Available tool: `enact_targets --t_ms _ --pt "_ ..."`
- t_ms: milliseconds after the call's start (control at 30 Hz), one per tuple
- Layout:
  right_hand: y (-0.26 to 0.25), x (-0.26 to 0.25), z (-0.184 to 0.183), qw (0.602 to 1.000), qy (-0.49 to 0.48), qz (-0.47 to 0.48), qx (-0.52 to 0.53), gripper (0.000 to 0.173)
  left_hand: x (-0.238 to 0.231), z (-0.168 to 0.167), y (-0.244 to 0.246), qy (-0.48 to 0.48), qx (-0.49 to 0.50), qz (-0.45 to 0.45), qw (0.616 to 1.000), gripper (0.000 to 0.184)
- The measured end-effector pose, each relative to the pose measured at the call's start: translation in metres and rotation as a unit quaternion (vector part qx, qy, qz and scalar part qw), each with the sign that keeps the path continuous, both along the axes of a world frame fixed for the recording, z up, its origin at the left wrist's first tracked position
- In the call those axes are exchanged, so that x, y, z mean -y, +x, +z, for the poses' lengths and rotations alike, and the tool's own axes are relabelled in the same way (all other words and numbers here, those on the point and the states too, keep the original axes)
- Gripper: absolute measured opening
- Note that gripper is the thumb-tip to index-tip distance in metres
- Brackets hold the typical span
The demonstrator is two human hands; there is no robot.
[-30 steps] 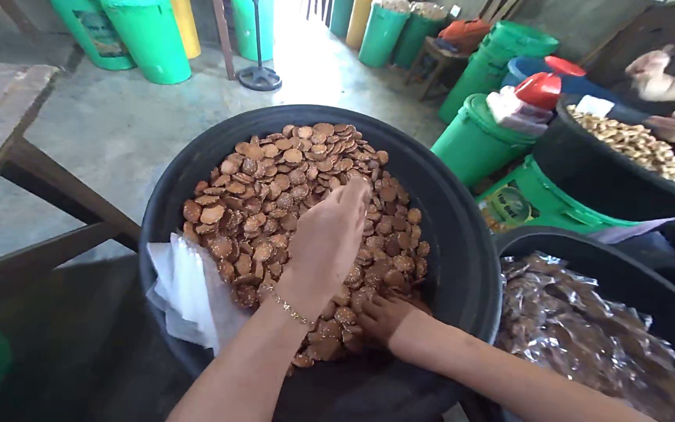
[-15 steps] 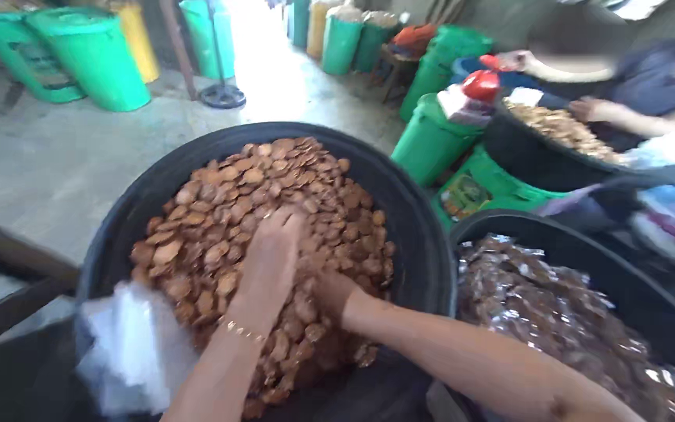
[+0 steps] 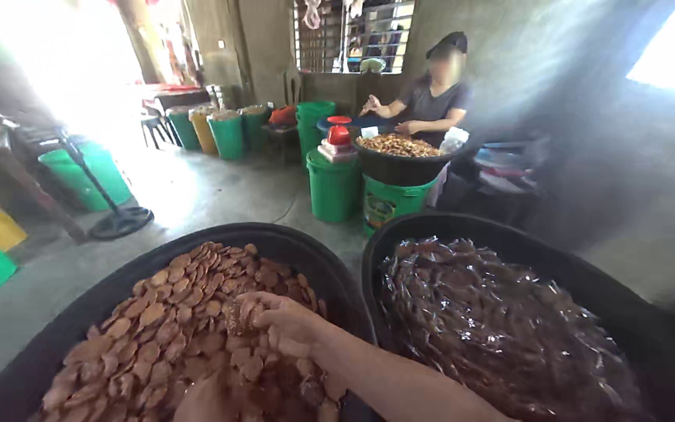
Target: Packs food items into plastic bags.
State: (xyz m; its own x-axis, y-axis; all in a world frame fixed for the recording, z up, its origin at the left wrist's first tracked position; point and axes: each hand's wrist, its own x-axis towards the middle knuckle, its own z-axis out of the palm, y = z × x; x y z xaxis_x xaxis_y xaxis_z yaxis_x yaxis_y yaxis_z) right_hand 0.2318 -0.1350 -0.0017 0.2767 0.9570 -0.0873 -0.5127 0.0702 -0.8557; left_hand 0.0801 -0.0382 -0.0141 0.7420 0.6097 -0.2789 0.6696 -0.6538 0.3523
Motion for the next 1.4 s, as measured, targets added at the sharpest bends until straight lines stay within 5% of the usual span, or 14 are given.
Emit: enact_targets --t_ms 100,200,267,300,500,700,800,933,1000,1067,1167,1233,1300,1400 --pt "-0.014 0.001 0.003 0.977 -0.014 -0.004 0.213 0.049 0.001 0.002 -0.002 -0.018 0.045 0.014 0.999 0.037" --pt "-0.031 0.004 -0.012 0.823 0.008 -0.01 0.568 0.038 0.003 -0.002 -0.003 -0.024 0.129 0.042 0.99 0.032" --pt "-0.036 0.0 -0.033 0.732 0.061 -0.051 0.677 0.029 0.005 -0.01 -0.003 -0.014 0.192 0.04 0.98 0.031" --pt "-0.037 -0.001 -0.036 0.721 0.061 -0.051 0.689 0.028 0.005 -0.016 -0.001 -0.011 0.218 0.038 0.975 0.034" --pt "-0.03 0.006 -0.003 0.773 -0.196 0.1 0.596 0.038 0.032 -0.027 0.012 0.066 0.318 -0.011 0.946 0.044" --pt "-0.009 0.019 0.007 0.817 -0.061 -0.099 0.565 0.041 0.03 -0.008 0.003 0.192 0.464 -0.151 0.851 0.032" --pt "0.001 0.03 0.033 0.832 0.062 -0.115 0.54 0.032 0.007 0.001 -0.012 -0.031 0.505 -0.06 0.86 0.055" --pt "-0.002 0.027 0.051 0.783 0.228 -0.074 0.574 0.025 -0.004 -0.002 -0.02 -0.523 0.466 -0.061 0.711 0.042" --pt "-0.006 0.02 0.055 0.796 0.263 -0.135 0.528 0.02 -0.009 -0.005 -0.021 -0.599 0.453 -0.134 0.646 0.039" --pt "-0.005 0.016 0.055 0.827 0.254 -0.205 0.458 0.018 -0.005 0.0 -0.02 -0.596 0.506 -0.11 0.613 0.033" --pt "0.009 0.017 0.033 0.879 0.106 -0.17 0.433 0.022 -0.005 0.004 -0.023 -0.557 0.615 -0.097 0.549 0.032" --pt "0.016 0.013 0.007 0.861 -0.005 -0.055 0.505 0.022 -0.017 -0.006 -0.033 -0.562 0.638 -0.097 0.517 0.053" --pt "0.017 0.01 -0.018 0.799 -0.09 0.082 0.589 0.026 -0.03 -0.015 -0.041 -0.56 0.646 -0.101 0.509 0.086" --pt "0.003 0.009 -0.044 0.69 -0.126 0.217 0.679 0.031 -0.037 -0.013 -0.041 -0.546 0.65 -0.092 0.521 0.099"
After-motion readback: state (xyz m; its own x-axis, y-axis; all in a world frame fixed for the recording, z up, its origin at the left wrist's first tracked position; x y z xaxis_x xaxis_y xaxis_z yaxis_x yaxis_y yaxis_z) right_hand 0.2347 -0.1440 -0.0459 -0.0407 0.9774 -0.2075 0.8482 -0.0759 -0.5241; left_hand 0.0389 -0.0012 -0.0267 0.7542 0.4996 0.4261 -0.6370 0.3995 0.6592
